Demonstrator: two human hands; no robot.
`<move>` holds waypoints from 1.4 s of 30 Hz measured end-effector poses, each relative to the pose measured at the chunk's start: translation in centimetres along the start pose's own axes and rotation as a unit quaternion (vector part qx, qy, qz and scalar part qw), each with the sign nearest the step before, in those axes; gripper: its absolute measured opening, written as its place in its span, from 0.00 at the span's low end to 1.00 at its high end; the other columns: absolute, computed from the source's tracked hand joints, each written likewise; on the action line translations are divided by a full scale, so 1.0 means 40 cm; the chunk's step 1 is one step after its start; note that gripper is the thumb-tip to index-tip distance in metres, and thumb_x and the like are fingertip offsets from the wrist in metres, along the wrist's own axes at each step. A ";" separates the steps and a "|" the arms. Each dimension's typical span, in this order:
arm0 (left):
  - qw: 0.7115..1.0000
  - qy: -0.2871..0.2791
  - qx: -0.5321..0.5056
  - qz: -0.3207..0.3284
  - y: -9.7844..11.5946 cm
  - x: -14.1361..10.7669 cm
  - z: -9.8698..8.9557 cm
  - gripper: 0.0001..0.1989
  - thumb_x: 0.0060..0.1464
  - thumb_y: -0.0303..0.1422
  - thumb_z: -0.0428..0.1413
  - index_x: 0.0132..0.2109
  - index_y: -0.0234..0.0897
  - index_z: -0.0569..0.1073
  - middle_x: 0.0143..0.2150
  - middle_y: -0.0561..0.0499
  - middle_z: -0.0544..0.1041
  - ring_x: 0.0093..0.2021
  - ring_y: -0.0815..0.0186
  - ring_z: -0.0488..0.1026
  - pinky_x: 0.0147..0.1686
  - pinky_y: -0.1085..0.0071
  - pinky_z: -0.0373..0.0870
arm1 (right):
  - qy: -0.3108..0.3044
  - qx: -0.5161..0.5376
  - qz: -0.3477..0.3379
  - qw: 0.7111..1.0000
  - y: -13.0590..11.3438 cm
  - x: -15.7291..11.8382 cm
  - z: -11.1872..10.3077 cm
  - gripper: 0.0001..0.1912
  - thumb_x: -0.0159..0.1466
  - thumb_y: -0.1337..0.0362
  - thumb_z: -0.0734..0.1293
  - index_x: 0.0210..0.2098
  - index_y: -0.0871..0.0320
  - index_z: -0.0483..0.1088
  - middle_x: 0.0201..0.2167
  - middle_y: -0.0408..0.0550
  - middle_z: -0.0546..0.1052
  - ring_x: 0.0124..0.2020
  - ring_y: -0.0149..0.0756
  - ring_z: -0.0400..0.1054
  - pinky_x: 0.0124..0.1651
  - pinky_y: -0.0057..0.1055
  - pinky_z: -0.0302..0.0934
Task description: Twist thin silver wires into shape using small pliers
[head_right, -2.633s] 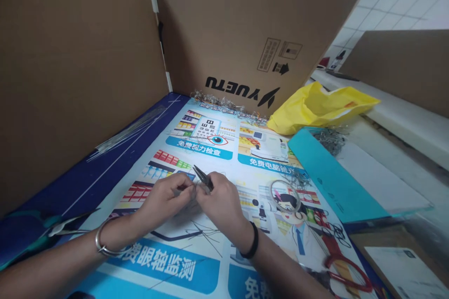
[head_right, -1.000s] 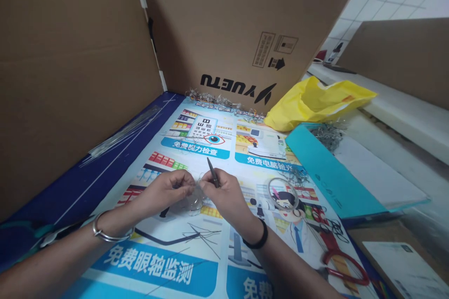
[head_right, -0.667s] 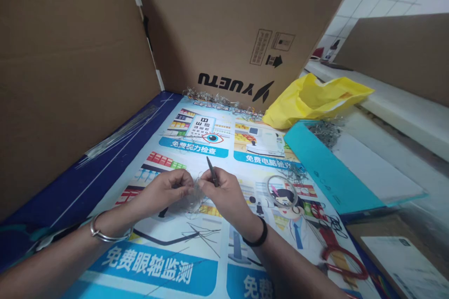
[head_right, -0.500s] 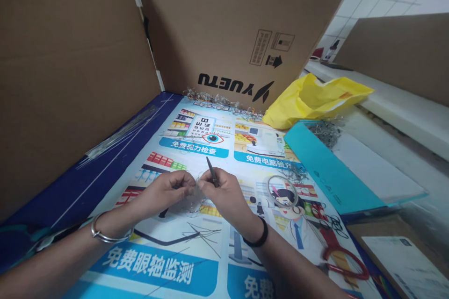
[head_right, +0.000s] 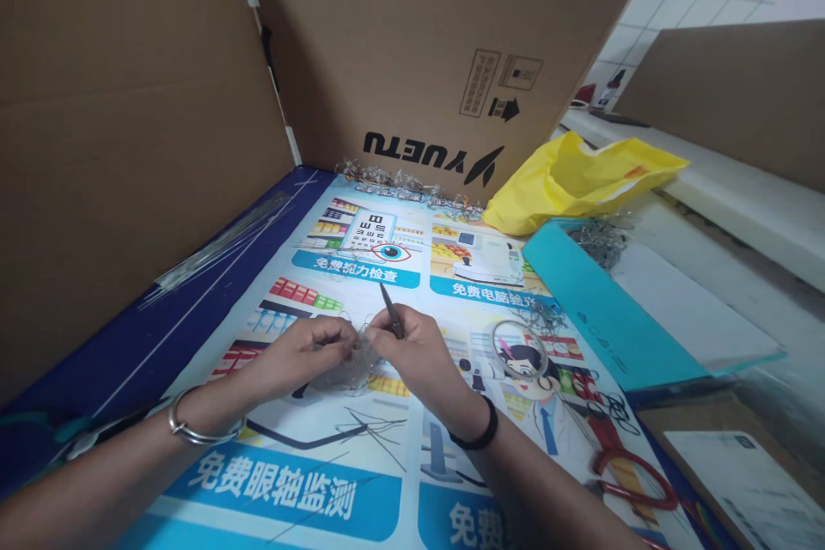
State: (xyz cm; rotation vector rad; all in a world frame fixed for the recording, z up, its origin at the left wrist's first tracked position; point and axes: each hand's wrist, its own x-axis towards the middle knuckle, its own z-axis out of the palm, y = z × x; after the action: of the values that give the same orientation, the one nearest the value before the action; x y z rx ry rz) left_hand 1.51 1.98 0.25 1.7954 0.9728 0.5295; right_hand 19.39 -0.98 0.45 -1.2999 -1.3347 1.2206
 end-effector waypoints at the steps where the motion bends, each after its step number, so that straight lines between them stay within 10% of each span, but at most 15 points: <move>1: 1.000 0.001 -0.003 0.000 -0.001 0.001 0.001 0.08 0.49 0.30 0.48 0.26 0.33 0.69 0.23 0.55 0.67 0.26 0.70 0.63 0.26 0.76 0.58 | 0.001 -0.001 0.003 1.000 -0.001 0.000 0.000 0.06 0.54 0.63 0.68 0.28 0.58 0.68 0.24 0.39 0.68 0.27 0.28 0.60 0.32 0.27 0.55; 22: 0.988 -0.037 -0.150 -0.008 -0.013 0.000 0.005 0.05 0.48 0.30 0.51 0.27 0.33 0.69 0.24 0.55 0.69 0.26 0.71 0.63 0.28 0.76 0.59 | -0.075 0.033 0.028 0.996 -0.044 0.005 -0.002 0.06 0.55 0.63 0.67 0.27 0.59 0.67 0.21 0.38 0.65 0.24 0.26 0.56 0.29 0.26 0.51; 30: 0.989 -0.059 -0.133 0.019 -0.002 -0.007 -0.003 0.07 0.51 0.33 0.51 0.29 0.33 0.69 0.26 0.54 0.68 0.27 0.71 0.63 0.29 0.75 0.59 | -0.051 0.132 0.032 0.989 -0.019 0.030 -0.016 0.20 0.62 0.48 0.59 0.30 0.59 0.66 0.28 0.45 0.70 0.29 0.29 0.64 0.33 0.28 0.58; 42: 0.992 -0.080 -0.095 0.012 0.002 -0.008 -0.018 0.07 0.53 0.31 0.50 0.30 0.33 0.71 0.27 0.54 0.70 0.29 0.71 0.64 0.31 0.76 0.59 | 0.031 -0.138 -0.012 0.990 0.054 0.019 -0.056 0.25 0.65 0.44 0.49 0.33 0.57 0.63 0.23 0.44 0.71 0.24 0.31 0.65 0.28 0.28 0.58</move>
State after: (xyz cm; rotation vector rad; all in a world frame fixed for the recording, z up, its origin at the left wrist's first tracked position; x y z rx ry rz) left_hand 0.83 2.09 0.64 1.6522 0.7667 0.4690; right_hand 21.84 -0.15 -1.44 -1.4962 -1.5082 0.9968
